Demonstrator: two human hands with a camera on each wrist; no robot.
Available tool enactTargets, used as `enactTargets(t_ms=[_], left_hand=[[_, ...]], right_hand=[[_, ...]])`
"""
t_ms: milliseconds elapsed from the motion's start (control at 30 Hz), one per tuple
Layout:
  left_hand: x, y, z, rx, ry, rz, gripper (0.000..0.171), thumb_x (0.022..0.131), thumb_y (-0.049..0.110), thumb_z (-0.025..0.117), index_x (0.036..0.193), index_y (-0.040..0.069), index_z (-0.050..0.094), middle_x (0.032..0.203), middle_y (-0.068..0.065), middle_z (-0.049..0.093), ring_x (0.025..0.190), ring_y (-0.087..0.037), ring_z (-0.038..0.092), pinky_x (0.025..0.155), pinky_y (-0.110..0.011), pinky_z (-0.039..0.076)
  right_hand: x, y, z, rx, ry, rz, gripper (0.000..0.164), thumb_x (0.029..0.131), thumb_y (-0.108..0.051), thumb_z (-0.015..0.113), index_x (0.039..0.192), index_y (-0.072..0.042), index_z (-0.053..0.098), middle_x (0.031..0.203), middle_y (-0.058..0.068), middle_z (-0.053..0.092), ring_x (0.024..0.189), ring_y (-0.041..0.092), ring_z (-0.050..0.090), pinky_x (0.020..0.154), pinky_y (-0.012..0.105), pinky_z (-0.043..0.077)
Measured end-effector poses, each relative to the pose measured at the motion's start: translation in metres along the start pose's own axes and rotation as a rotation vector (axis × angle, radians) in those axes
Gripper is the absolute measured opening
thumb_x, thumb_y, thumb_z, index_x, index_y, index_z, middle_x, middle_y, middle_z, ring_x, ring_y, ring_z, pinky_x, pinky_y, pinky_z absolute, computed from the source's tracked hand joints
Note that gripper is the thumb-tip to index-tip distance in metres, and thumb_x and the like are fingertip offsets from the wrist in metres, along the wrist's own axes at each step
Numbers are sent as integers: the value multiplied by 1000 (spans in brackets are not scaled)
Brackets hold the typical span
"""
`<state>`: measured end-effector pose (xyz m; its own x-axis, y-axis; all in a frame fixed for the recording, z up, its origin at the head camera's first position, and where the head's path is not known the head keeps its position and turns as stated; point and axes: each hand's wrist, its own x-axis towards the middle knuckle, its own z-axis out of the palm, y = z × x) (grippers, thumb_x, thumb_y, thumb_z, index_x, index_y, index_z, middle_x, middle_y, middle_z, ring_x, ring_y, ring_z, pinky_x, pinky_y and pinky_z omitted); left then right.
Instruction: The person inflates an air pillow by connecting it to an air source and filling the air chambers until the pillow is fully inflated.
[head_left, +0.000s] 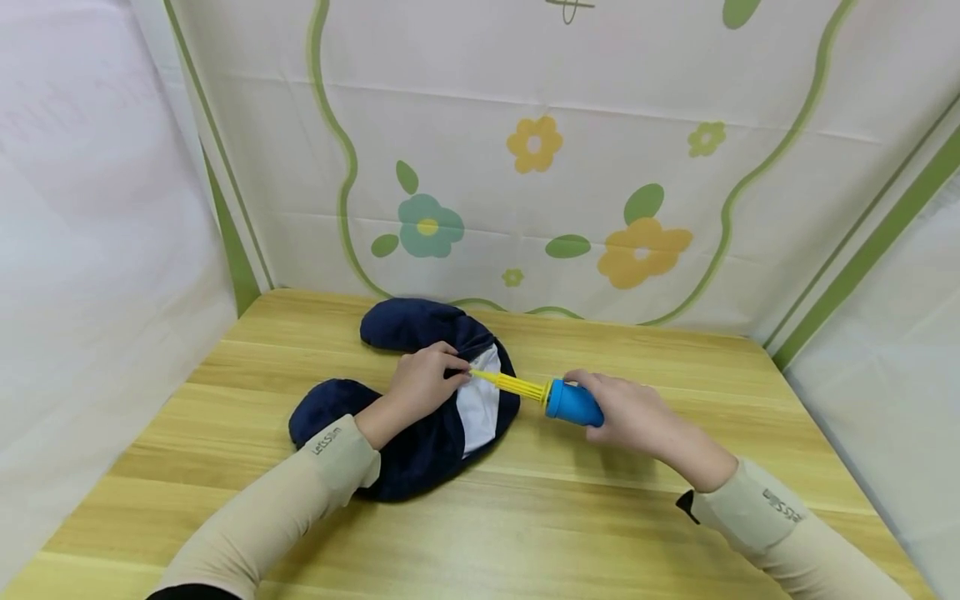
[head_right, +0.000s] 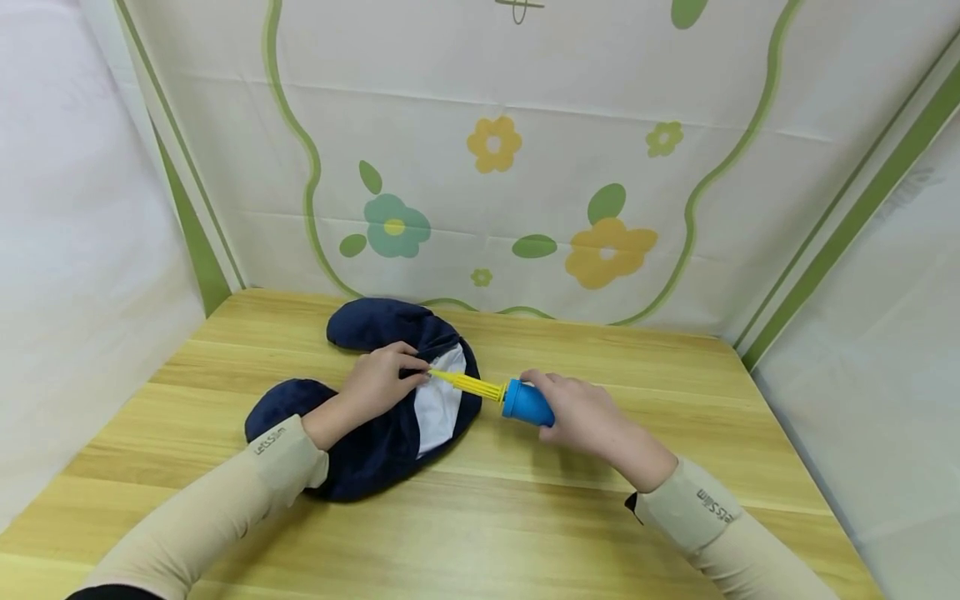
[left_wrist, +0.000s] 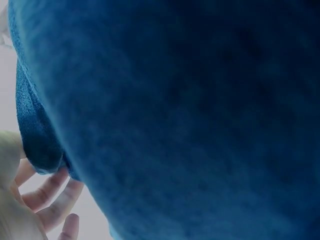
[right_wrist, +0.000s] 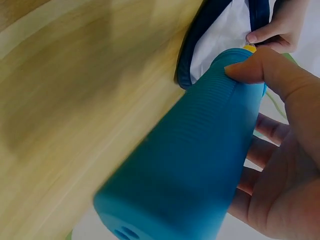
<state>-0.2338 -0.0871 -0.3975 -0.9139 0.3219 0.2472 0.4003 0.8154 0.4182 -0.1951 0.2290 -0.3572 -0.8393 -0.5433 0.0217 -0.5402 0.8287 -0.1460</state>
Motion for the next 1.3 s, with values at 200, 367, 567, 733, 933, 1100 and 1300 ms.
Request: enactTargets(t_ms=[200,367,567,733,933,1100,1300], left_hand=[[-1,0,-1,85,8,70,21,95,26,76,114,19,81,121,-7,69,109,-23,68,85,-47,53],[0,0,-1,121,-8,100,21,96,26,75,115,19,80,120,-6,69,109,-23,67,87,-51,51],[0,2,-3,161,-32,128,20,97,27,74,114,20,80,119,-5,69,107,-25,67,85,-51,50],[1,3,-3,143,-34,134,21,96,25,75,114,19,81,119,-6,68,105,-25,68,83,-50,51],[2,3,-2,93,-42,112,19,96,21,75,114,18,81,123,-8,68,108,-27,67,85,-52,50],[1,4,-1,146,-53,129,18,97,21,73,113,18,81,121,-7,68,108,-27,67,85,-51,49],[0,3,2,224,-41,174,18,98,23,71,113,19,80,111,-2,69,98,-24,65,82,-49,50]], right_hand=[[-1,-3,-11,-64,85,-38,63,79,-15,88,134,-11,59,113,14,70,93,31,67,69,49,56],[-4,-5,-18,-138,171,-86,61,78,-15,88,134,-11,63,112,12,71,94,32,67,71,48,57],[-3,-5,-22,-194,256,-146,60,76,-9,86,132,-11,66,114,13,71,98,34,67,79,49,56],[-3,-5,-25,-236,273,-153,59,76,-9,87,131,-13,68,115,12,70,101,36,66,83,52,54],[-3,-8,-23,-290,327,-185,58,75,-8,87,130,-15,70,115,12,70,103,37,65,83,54,52],[-4,-12,-19,-345,417,-246,54,74,-5,86,126,-15,73,111,14,71,97,37,66,81,55,53],[-4,-16,-18,-391,474,-294,53,73,-2,84,123,-15,75,108,16,72,95,37,67,82,55,53]])
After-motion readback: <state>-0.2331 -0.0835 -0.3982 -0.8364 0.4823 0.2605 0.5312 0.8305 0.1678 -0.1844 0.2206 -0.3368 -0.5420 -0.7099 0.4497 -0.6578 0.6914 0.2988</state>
